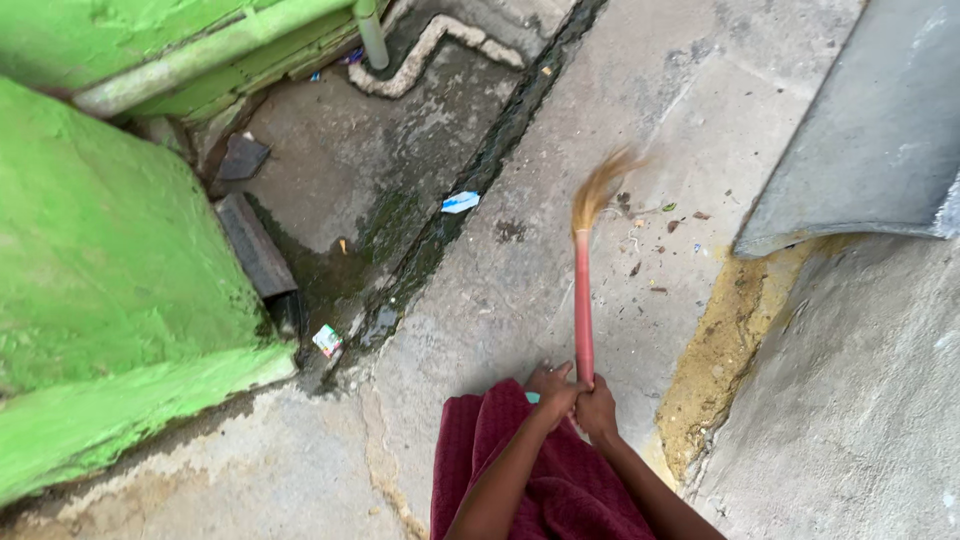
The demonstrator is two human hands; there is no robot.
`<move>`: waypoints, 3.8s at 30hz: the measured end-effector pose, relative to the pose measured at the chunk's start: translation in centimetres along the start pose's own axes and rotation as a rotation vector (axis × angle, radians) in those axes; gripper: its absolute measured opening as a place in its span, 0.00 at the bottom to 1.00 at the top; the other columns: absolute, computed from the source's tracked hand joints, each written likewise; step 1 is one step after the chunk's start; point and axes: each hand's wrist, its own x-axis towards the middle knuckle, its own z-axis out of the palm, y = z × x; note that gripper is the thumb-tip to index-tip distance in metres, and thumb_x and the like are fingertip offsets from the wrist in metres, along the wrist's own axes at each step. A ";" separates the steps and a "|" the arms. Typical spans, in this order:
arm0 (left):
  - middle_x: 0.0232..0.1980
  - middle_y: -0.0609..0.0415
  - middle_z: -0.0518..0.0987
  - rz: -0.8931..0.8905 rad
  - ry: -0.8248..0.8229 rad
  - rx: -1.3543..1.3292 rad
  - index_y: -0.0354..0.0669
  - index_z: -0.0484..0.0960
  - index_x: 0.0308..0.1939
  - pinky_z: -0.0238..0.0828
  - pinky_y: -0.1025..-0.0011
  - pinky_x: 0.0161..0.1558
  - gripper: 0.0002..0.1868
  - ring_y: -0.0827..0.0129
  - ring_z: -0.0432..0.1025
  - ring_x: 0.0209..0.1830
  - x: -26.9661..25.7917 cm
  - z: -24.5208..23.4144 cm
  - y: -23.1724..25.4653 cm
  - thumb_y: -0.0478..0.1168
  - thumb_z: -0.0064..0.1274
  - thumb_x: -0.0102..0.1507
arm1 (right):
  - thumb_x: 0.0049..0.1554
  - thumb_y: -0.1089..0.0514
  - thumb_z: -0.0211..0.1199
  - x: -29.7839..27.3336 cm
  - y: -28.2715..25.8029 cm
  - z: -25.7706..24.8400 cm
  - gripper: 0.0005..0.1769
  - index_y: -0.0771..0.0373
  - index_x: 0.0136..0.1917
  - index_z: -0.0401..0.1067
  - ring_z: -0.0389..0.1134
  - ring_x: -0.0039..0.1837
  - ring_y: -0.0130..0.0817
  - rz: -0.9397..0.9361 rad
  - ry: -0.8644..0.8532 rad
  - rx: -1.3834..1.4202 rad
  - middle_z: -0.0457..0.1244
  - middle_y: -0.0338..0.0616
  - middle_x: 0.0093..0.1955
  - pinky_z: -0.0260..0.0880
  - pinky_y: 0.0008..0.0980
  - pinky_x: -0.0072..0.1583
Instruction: The person organizes footwear on steps by hand and then sweeps the concrete floor and narrow drainage channel using a broom.
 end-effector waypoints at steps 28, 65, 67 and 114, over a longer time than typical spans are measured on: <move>0.45 0.48 0.82 -0.245 -0.553 0.674 0.38 0.76 0.60 0.78 0.62 0.42 0.26 0.61 0.78 0.42 4.2 -2.4 19.3 0.40 0.62 0.58 | 0.58 0.59 0.54 4.2 -8.1 7.0 0.19 0.67 0.60 0.74 0.69 0.35 0.38 0.136 0.411 0.919 0.67 0.55 0.36 0.70 0.35 0.37; 0.41 0.42 0.80 -0.421 -0.559 1.277 0.56 0.52 0.73 0.74 0.61 0.20 0.38 0.56 0.75 0.25 8.9 -19.5 29.3 0.37 0.54 0.63 | 0.62 0.66 0.46 3.3 -25.9 25.1 0.32 0.61 0.79 0.54 0.56 0.23 0.28 0.331 0.481 1.330 0.61 0.46 0.30 0.56 0.28 0.24; 0.41 0.41 0.81 -0.371 -0.614 1.241 0.50 0.54 0.73 0.75 0.63 0.19 0.37 0.57 0.76 0.25 8.2 -17.5 30.4 0.37 0.54 0.64 | 0.61 0.66 0.46 2.8 -27.5 22.7 0.33 0.59 0.80 0.52 0.57 0.24 0.28 0.307 0.528 1.316 0.63 0.46 0.31 0.56 0.27 0.24; 0.29 0.50 0.77 -0.509 -0.491 0.994 0.44 0.68 0.72 0.56 0.74 0.13 0.33 0.73 0.64 0.14 21.1 -6.9 28.5 0.33 0.60 0.62 | 0.63 0.62 0.50 17.1 -24.3 11.6 0.20 0.70 0.68 0.64 0.62 0.26 0.31 0.655 0.665 1.191 0.66 0.50 0.33 0.62 0.30 0.25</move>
